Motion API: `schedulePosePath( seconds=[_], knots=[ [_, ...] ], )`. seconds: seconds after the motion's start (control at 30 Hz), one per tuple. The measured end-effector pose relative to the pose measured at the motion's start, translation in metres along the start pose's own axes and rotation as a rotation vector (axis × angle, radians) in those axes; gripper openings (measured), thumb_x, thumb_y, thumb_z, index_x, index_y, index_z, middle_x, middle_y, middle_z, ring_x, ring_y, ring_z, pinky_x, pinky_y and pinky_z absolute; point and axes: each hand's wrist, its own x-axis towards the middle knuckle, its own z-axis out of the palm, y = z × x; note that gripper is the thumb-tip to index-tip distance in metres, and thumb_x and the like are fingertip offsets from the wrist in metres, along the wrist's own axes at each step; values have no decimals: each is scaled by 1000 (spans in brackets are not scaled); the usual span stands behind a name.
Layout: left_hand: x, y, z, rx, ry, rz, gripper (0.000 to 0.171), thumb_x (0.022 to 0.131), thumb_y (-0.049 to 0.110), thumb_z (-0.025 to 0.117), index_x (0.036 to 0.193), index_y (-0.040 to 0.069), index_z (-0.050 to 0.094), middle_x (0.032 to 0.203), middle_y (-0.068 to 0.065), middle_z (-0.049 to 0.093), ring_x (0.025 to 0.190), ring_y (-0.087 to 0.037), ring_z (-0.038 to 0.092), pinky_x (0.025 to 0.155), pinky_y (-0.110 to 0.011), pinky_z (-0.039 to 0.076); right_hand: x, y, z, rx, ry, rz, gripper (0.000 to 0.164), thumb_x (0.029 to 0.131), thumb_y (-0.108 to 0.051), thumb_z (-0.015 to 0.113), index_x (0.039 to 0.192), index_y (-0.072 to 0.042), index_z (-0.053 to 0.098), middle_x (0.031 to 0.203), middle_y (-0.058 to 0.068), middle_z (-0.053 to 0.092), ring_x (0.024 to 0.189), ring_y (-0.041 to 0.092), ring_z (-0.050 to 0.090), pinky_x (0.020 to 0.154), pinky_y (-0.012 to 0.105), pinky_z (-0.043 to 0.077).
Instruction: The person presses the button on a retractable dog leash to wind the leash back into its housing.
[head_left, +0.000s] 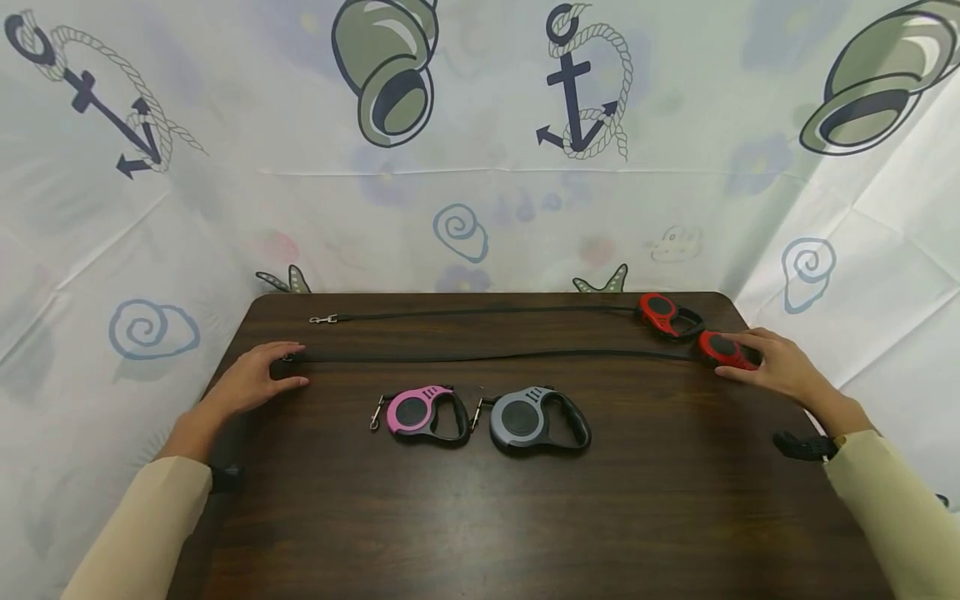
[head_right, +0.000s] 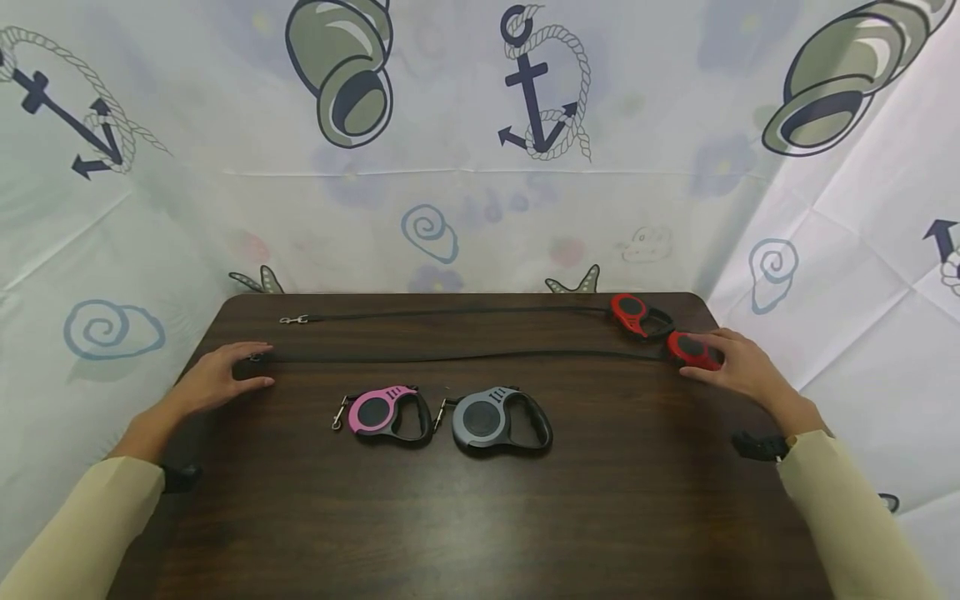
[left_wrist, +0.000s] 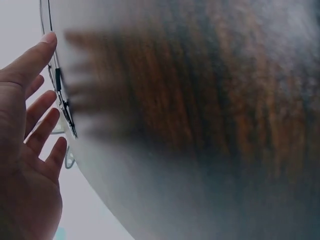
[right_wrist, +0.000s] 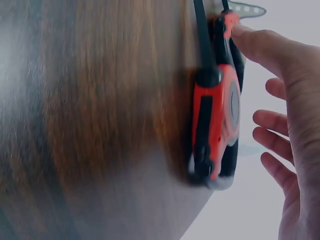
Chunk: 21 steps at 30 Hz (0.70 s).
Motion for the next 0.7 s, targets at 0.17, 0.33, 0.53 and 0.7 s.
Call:
schedulePosePath(
  seconds=[0.17,0.33,0.53,0.7],
  knots=[
    [-1,-1,0,-11,-44,-26,65,91,27,86,141,-6,60,143,-37,56,134,-58,51,110,-72,37,-6,9,1,-27,-18,31,72,76,-34,95,133,3,70,117,34,67,98,51,66,78,67,53],
    [-1,-4,1,-17,-42,-27,63,90,27,86,139,-5,62,140,-37,59,132,-58,53,109,-72,38,-9,16,4,-54,-16,19,73,75,-34,96,131,5,70,109,30,69,84,40,66,71,59,53],
    [1,-8,2,-14,-8,-5,57,90,24,87,134,-4,66,133,-35,63,126,-57,57,106,-72,41,-11,21,9,-53,-7,6,76,72,-35,97,130,6,69,103,24,69,77,30,63,66,51,51],
    [1,-10,3,-7,42,43,50,88,18,88,128,-5,70,125,-33,67,118,-55,61,100,-71,44,-11,25,12,-59,7,5,76,70,-34,98,129,5,69,97,20,69,75,29,62,65,48,50]
  ],
)
